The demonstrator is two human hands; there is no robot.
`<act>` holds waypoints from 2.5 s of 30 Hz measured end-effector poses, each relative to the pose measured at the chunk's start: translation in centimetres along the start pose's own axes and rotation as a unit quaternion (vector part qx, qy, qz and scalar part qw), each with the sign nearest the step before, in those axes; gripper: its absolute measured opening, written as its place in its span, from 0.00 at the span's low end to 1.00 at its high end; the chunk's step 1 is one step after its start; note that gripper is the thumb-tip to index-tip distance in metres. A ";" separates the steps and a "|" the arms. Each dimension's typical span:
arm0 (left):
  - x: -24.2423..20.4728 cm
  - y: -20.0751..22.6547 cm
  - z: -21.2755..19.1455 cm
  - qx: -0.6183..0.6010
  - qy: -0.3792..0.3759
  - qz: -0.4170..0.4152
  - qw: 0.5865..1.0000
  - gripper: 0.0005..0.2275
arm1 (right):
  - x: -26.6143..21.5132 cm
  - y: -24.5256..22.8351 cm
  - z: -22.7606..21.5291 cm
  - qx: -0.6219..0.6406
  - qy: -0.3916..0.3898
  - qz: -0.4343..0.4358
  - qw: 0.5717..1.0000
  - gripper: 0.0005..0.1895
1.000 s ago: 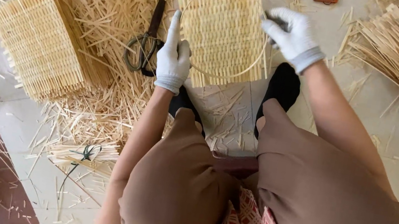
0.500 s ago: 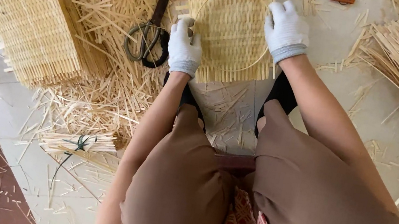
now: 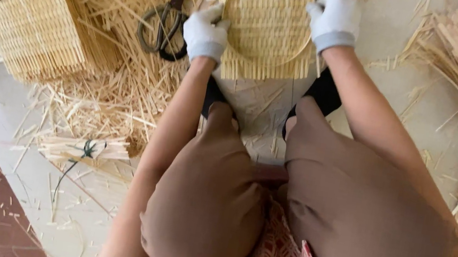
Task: The recorder weaves and trims bamboo strips to assemble circular bases and rectangular mats.
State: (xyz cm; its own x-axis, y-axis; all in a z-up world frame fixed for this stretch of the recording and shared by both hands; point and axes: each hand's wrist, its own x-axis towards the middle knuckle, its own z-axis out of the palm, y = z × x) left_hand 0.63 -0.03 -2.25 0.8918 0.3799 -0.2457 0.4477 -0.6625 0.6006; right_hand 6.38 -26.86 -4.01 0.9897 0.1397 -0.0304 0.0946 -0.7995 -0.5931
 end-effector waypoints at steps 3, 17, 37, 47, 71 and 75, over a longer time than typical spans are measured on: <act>0.1 0.0 -0.2 -0.035 0.000 -0.037 0.999 0.18 | -0.2 -0.1 0.3 0.073 -0.015 0.051 0.996 0.16; 2.7 -2.8 1.4 -0.014 -0.066 0.022 0.997 0.22 | 1.3 7.2 4.9 0.242 -0.092 0.106 0.960 0.18; -5.1 -7.7 2.1 -0.194 -0.098 -0.007 0.976 0.20 | -6.4 4.3 1.5 0.231 -0.131 0.153 0.952 0.14; 0.5 1.7 1.7 0.022 -0.097 0.247 0.964 0.07 | -2.8 0.1 3.5 0.131 -0.033 -0.043 0.990 0.13; -1.7 0.8 4.5 0.014 0.137 0.406 0.903 0.12 | -3.6 -5.0 4.8 -0.050 -0.015 -0.017 0.998 0.16; -1.4 0.3 4.1 0.040 0.062 0.361 0.930 0.13 | -2.3 -4.6 5.5 -0.062 -0.048 0.012 0.997 0.17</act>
State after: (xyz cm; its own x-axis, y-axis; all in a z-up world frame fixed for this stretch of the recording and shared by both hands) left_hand -0.18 -3.41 -4.91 0.9496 -0.1136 0.2921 -0.2564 -0.8175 0.5158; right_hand 3.07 -20.28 -5.59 0.9776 0.1704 -0.1239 0.0896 -0.8686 -0.4874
